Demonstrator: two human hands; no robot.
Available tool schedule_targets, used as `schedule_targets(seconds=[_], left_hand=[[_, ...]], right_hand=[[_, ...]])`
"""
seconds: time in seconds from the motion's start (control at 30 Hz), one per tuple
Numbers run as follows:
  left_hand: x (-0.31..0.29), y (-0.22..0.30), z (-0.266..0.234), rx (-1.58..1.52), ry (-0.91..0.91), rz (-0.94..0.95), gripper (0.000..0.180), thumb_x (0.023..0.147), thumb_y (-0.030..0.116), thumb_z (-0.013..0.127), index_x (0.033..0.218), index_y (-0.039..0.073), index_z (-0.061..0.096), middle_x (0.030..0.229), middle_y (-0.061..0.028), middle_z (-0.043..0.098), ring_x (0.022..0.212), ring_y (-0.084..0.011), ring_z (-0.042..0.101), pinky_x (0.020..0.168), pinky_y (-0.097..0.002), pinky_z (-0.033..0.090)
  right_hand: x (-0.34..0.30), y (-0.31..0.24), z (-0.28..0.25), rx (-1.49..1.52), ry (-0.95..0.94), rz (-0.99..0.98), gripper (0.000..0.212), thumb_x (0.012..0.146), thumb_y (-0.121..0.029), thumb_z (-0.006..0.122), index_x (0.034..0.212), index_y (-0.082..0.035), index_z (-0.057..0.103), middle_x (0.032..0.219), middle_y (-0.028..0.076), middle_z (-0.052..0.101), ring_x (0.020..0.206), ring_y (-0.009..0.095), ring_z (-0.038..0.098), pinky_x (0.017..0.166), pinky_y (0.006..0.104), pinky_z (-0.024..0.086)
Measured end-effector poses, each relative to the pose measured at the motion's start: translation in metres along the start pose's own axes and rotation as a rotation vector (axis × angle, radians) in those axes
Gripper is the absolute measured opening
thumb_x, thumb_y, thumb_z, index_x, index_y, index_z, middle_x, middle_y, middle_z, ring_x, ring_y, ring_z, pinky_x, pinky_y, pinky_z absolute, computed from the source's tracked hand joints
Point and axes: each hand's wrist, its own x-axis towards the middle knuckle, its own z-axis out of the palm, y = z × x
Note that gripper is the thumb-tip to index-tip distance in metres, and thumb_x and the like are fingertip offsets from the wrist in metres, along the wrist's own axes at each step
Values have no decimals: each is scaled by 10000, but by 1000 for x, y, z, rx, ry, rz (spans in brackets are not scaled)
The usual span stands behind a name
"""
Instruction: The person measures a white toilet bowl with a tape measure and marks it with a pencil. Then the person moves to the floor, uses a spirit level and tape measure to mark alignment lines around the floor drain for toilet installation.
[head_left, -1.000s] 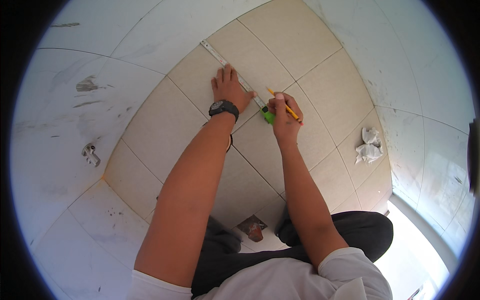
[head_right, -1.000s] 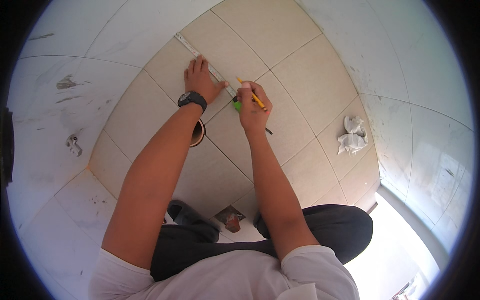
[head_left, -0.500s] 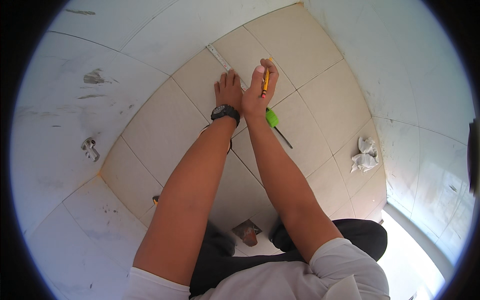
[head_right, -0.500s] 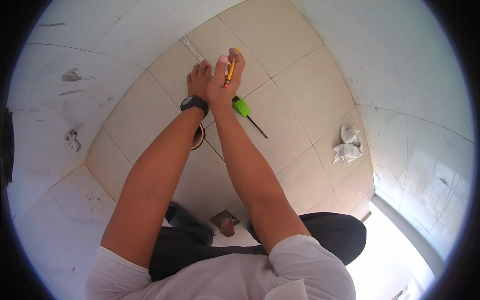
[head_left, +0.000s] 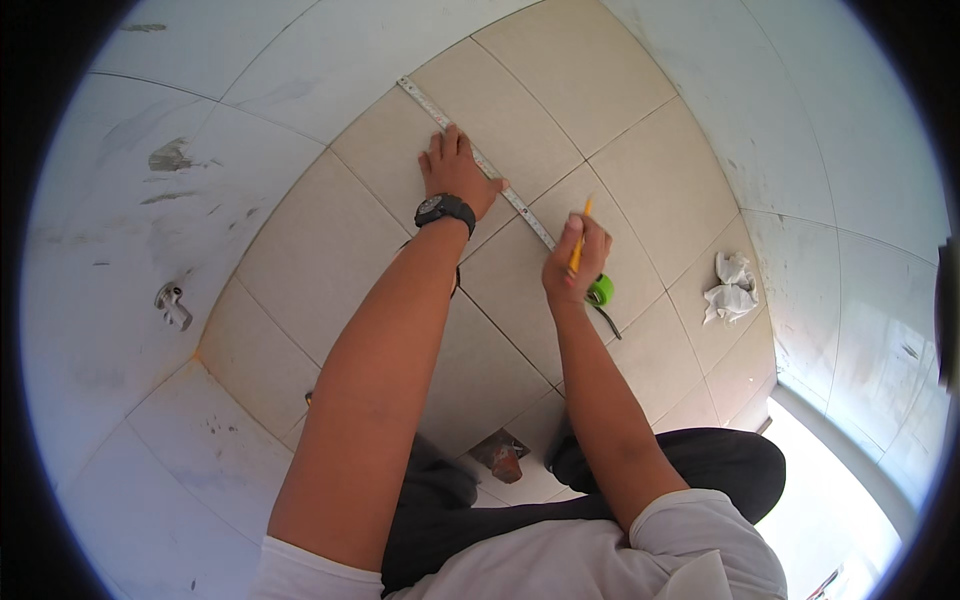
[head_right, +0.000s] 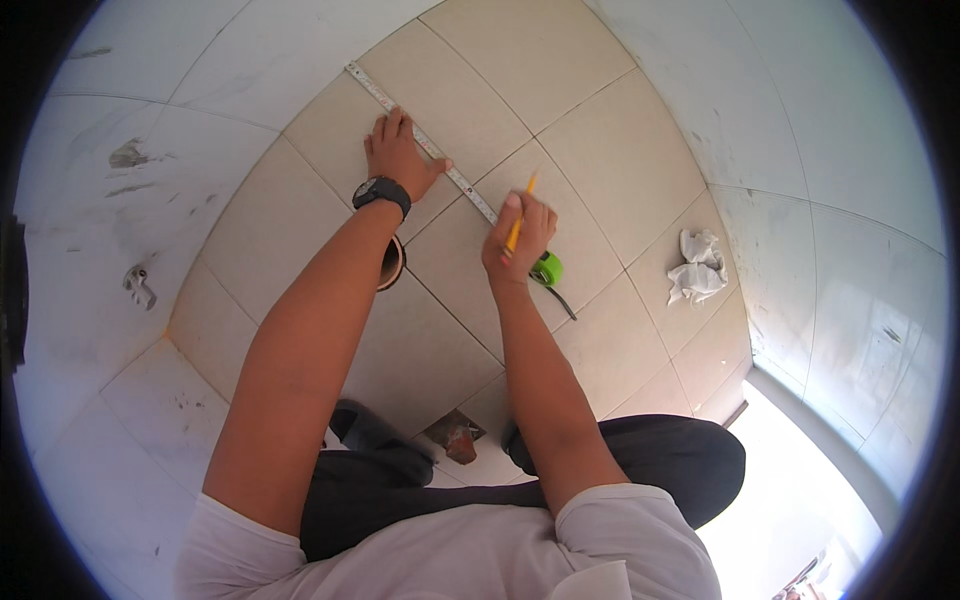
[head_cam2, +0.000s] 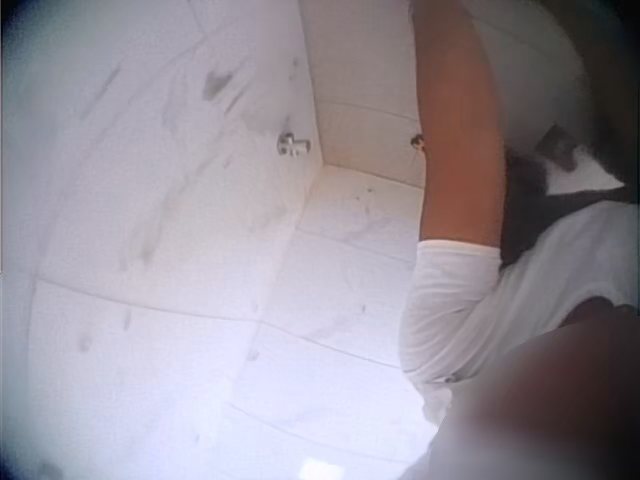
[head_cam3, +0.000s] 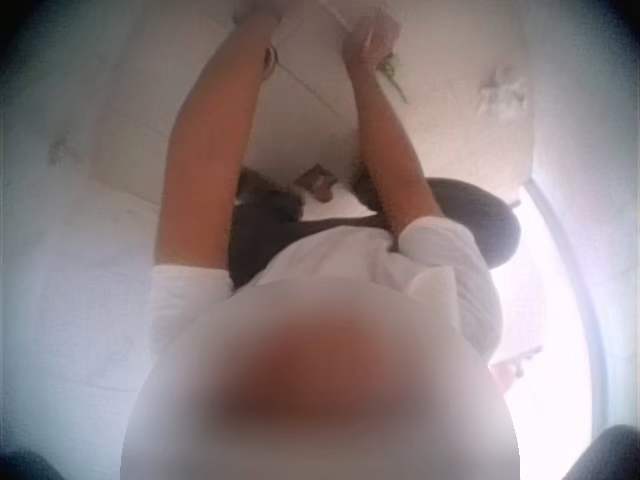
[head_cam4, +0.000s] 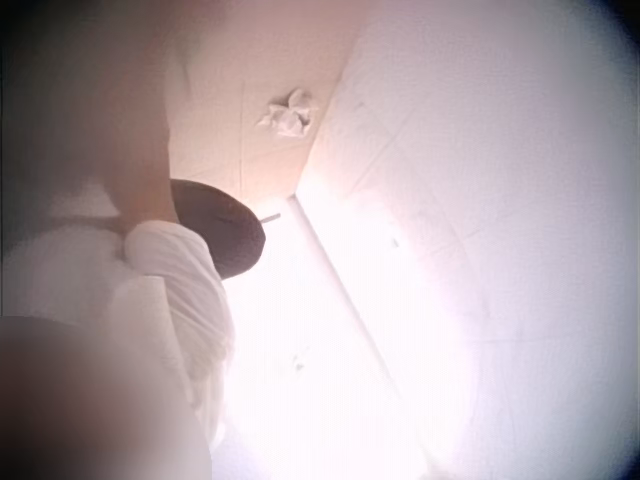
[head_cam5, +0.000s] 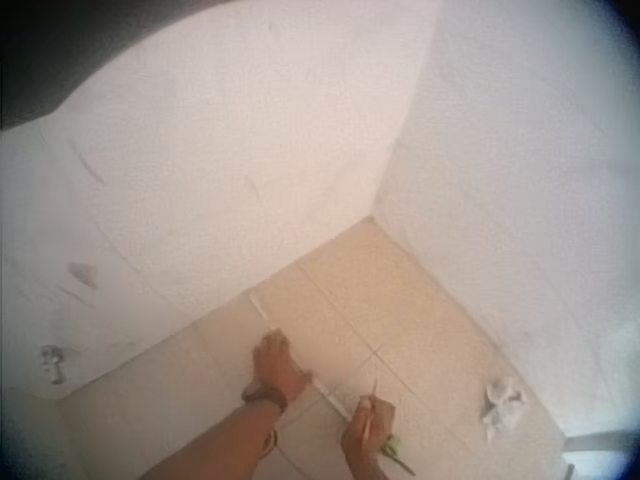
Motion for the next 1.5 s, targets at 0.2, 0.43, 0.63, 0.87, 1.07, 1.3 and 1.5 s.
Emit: schedule_targets(seconds=[0.2,0.43,0.63,0.87,1.07,1.3,1.5], left_hand=[[1,-4,4,-2,13,19,989,756,523,804,1476,-19,395,1613,-140,262,1481,-343,234,1207,-514,205],[4,-11,13,22,73,75,999,741,534,816,1462,-31,415,1589,-171,310,1474,-357,247,1202,-504,218],[4,-14,16,8,90,102,984,755,522,812,1458,-42,417,1591,-189,304,1471,-368,251,1205,-483,223],[6,-16,18,15,104,122,1013,759,540,803,1464,-64,398,1587,-218,299,1468,-390,249,1205,-497,220],[4,-16,18,14,88,118,1016,764,537,803,1465,-74,393,1583,-224,302,1472,-390,242,1206,-487,223],[4,-16,17,-36,104,120,993,763,510,814,1453,-76,407,1581,-221,306,1466,-396,247,1204,-486,227],[4,-16,18,-42,124,128,993,753,500,824,1448,-78,413,1580,-217,304,1462,-400,247,1204,-489,220]], right_hand=[[-11,3,16,719,-89,263,273,1004,-207,573,1082,28,687,832,82,698,780,142,636,759,294,523],[-6,4,31,613,-220,197,200,951,-136,650,1052,27,705,838,66,711,749,105,640,709,251,520],[-4,6,48,353,-275,101,172,907,-125,711,1005,14,685,791,51,695,691,82,606,652,231,500],[-6,2,52,370,-119,30,103,848,-99,718,892,-22,665,682,24,656,583,65,560,569,225,473],[-7,3,55,279,-71,-36,79,828,-75,702,875,-22,667,659,25,637,563,69,555,550,233,475],[-7,4,56,241,-100,-22,102,798,-113,707,875,-50,685,709,85,674,596,170,641,588,297,528],[-6,4,56,237,-120,4,120,786,-139,707,881,-65,698,739,111,696,621,218,686,622,321,557]])
